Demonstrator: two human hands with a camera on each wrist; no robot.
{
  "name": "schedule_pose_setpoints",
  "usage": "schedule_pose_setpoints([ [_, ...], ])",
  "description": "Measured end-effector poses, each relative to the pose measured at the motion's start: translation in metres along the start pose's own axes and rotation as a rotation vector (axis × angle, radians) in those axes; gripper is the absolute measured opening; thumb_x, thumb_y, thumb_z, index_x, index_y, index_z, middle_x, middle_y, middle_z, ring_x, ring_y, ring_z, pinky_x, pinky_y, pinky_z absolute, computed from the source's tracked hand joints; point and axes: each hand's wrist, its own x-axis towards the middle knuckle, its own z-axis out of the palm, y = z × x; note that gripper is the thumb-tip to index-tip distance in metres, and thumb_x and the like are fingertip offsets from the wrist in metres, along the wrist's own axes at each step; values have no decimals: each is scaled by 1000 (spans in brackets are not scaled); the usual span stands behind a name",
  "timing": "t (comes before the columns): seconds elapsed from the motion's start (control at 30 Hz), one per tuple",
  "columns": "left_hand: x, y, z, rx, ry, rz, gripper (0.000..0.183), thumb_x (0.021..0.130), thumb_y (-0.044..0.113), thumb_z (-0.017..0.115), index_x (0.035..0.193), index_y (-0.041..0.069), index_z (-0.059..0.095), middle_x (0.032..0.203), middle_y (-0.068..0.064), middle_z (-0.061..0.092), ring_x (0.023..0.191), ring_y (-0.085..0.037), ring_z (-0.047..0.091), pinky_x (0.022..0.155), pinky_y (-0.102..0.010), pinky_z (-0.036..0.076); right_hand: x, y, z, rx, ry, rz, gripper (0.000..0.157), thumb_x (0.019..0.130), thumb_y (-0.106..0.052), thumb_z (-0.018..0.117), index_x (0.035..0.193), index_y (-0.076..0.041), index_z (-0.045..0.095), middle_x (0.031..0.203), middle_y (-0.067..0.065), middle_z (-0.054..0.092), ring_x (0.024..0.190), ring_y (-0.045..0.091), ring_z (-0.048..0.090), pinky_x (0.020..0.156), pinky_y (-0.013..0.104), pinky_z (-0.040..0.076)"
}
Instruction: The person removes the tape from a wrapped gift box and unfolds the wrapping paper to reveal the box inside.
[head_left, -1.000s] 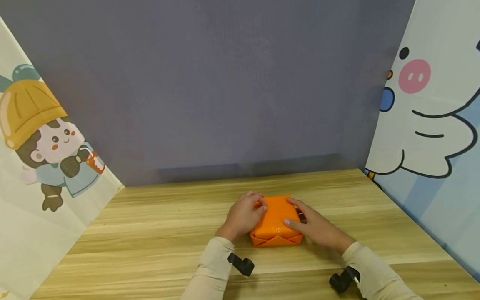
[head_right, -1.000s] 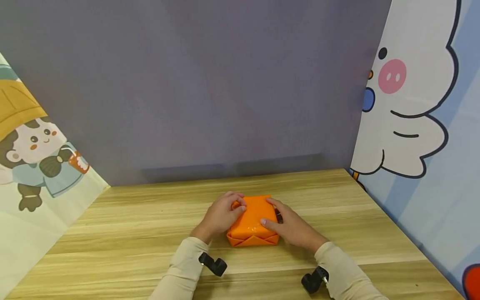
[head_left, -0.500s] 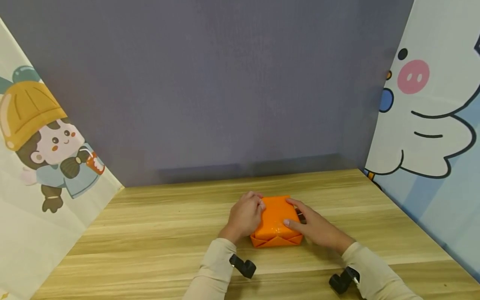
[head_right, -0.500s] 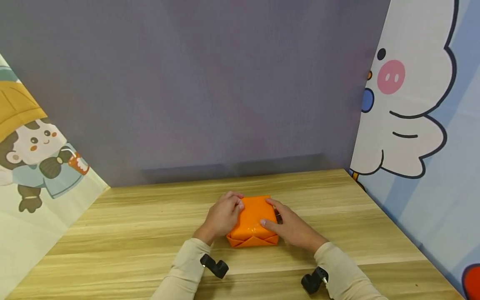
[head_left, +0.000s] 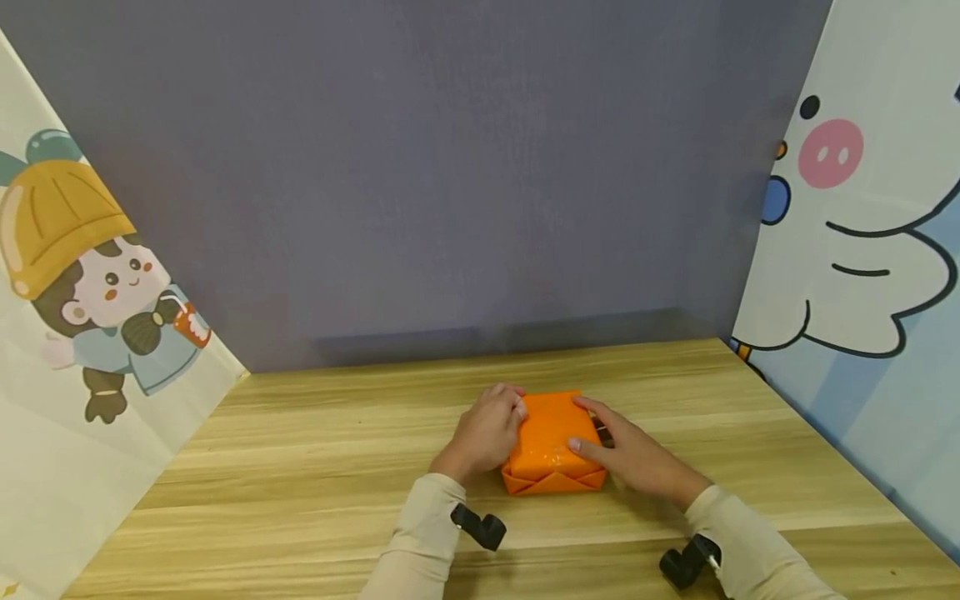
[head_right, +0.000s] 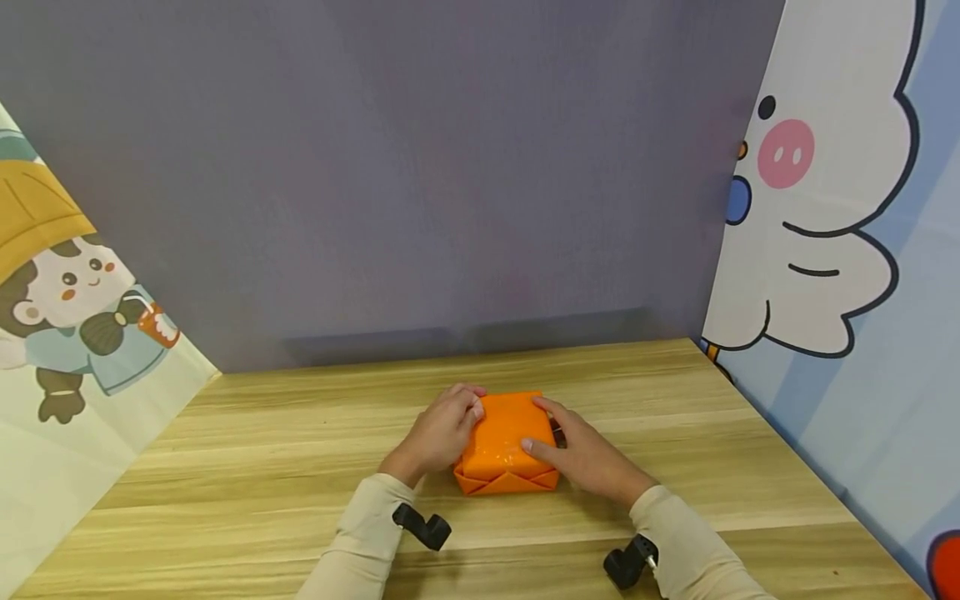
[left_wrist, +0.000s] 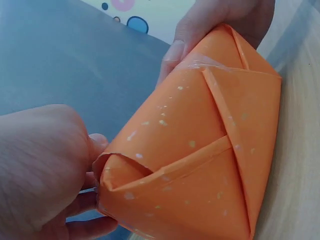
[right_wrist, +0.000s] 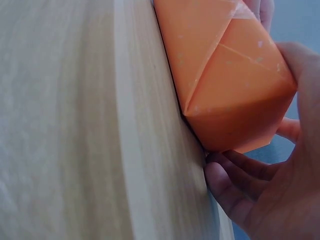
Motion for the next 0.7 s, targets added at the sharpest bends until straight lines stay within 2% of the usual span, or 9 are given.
schedule_pose_setpoints([
  [0.27, 0, -5, -3, -93, -29, 2, 19, 107, 16, 48, 88, 16, 55, 136, -4, 58, 131, -22, 49, 102, -45, 44, 1, 2, 0, -1, 0, -5, 74, 98, -50, 59, 157, -15, 31, 146, 18, 46, 125, 31, 52, 101, 52, 44],
  [0.47, -2, -11, -5, -299, -54, -24, 19, 107, 18, 49, 89, 16, 56, 140, -4, 55, 134, -24, 48, 110, -43, 38, 1, 3, 0, 5, -6, 8, 75, 98, -51, 59, 157, -15, 30, 148, 17, 45, 126, 32, 51, 102, 52, 44],
  [0.6, -5, -15, -7, -417, -72, -35, 10, 106, 17, 51, 101, 16, 60, 143, -2, 55, 134, -22, 48, 108, -42, 40, 1, 3, 0, 6, -9, 4, 75, 98, -51, 59, 158, -16, 29, 147, 17, 45, 127, 31, 51, 102, 52, 44],
  [0.67, -5, -16, -7, -421, -75, -18, 12, 105, 14, 53, 110, 16, 63, 143, -3, 55, 134, -21, 48, 109, -42, 39, 1, 4, 0, 9, -9, 1, 75, 99, -50, 59, 158, -16, 29, 147, 17, 45, 127, 32, 51, 102, 52, 44],
  [0.7, -5, -17, -7, -392, -73, -2, 15, 105, 13, 54, 114, 16, 65, 143, -2, 55, 135, -21, 48, 110, -42, 39, 1, 4, 0, 10, -10, 0, 74, 99, -50, 59, 158, -16, 29, 147, 17, 45, 127, 32, 51, 102, 52, 44],
])
